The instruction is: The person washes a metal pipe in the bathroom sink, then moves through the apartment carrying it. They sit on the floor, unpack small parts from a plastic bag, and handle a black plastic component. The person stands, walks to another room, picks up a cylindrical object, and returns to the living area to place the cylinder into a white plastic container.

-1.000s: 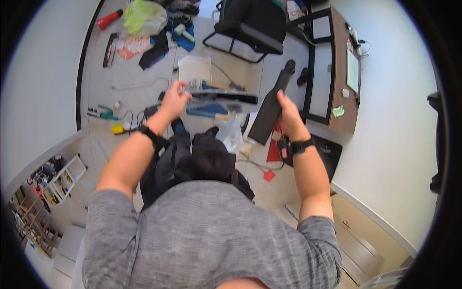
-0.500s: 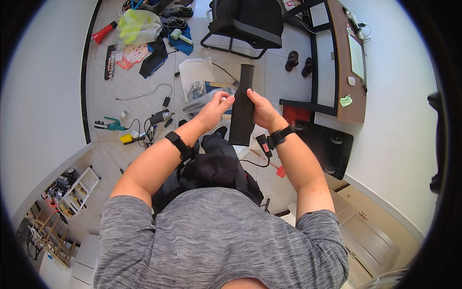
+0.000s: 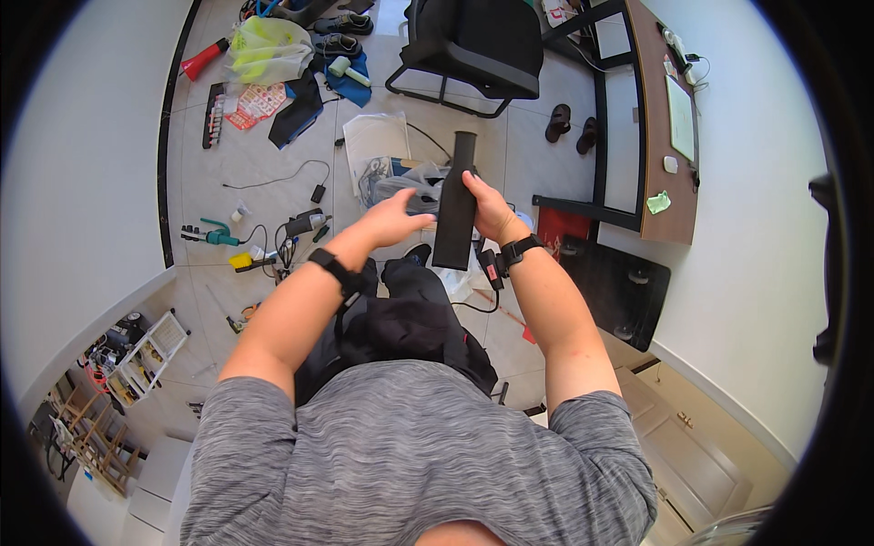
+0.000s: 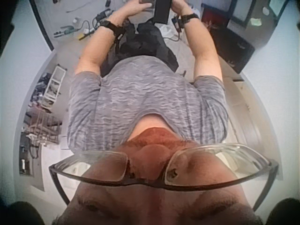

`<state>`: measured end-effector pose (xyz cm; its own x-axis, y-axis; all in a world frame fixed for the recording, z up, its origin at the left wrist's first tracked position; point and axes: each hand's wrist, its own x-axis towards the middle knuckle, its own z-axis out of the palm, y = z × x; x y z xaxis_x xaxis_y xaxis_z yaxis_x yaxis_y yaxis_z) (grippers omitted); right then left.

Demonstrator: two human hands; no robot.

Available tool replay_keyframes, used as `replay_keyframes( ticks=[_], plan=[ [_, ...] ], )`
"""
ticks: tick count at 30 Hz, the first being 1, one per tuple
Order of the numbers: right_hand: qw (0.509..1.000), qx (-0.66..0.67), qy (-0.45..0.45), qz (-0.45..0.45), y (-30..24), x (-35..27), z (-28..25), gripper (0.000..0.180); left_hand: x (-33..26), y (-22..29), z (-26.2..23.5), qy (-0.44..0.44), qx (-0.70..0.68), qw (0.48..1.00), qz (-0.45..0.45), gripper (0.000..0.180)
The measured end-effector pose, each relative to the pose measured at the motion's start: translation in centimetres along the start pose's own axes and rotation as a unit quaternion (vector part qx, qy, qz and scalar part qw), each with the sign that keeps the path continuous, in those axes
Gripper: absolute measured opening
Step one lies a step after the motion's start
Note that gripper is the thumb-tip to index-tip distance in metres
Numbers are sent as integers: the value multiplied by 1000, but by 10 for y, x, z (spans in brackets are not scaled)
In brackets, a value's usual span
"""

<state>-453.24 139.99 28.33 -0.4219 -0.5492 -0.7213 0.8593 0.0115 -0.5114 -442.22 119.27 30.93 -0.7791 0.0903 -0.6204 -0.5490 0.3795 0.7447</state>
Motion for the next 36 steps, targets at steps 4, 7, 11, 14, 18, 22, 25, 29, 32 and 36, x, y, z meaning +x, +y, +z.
replay_keyframes(
  ticks=[4,7,11,14,18,22,25,29,32,36],
  plan=[
    [986,-57,154,-34,14,33,-43,61,-28,-100,-26,32,-168,985,12,51],
    [966,-81,244,-30,24,75,-68,71,-72,-201,-31,121,-154,972,-127,39],
    [965,-107,234,-53,33,134,-109,74,-153,-288,-1,207,-194,913,-292,26],
    [946,-137,268,-119,37,177,-139,68,-193,-307,31,154,-81,910,-376,26],
    [932,-155,282,-167,35,210,-169,62,-204,-296,66,104,-67,893,-434,27],
    [940,-64,257,-217,49,224,-191,45,-186,-280,83,124,-207,879,-411,31],
    [938,-96,276,-185,76,237,-210,41,-172,-274,87,128,-213,877,-412,31],
    [949,-180,240,-92,134,256,-237,45,-158,-273,91,121,-216,875,-416,29],
    [951,-178,245,-69,176,269,-246,54,-151,-275,92,122,-206,866,-439,27],
    [950,-177,256,-9,202,258,-248,57,-145,-271,85,108,-195,870,-440,25]
  ],
)
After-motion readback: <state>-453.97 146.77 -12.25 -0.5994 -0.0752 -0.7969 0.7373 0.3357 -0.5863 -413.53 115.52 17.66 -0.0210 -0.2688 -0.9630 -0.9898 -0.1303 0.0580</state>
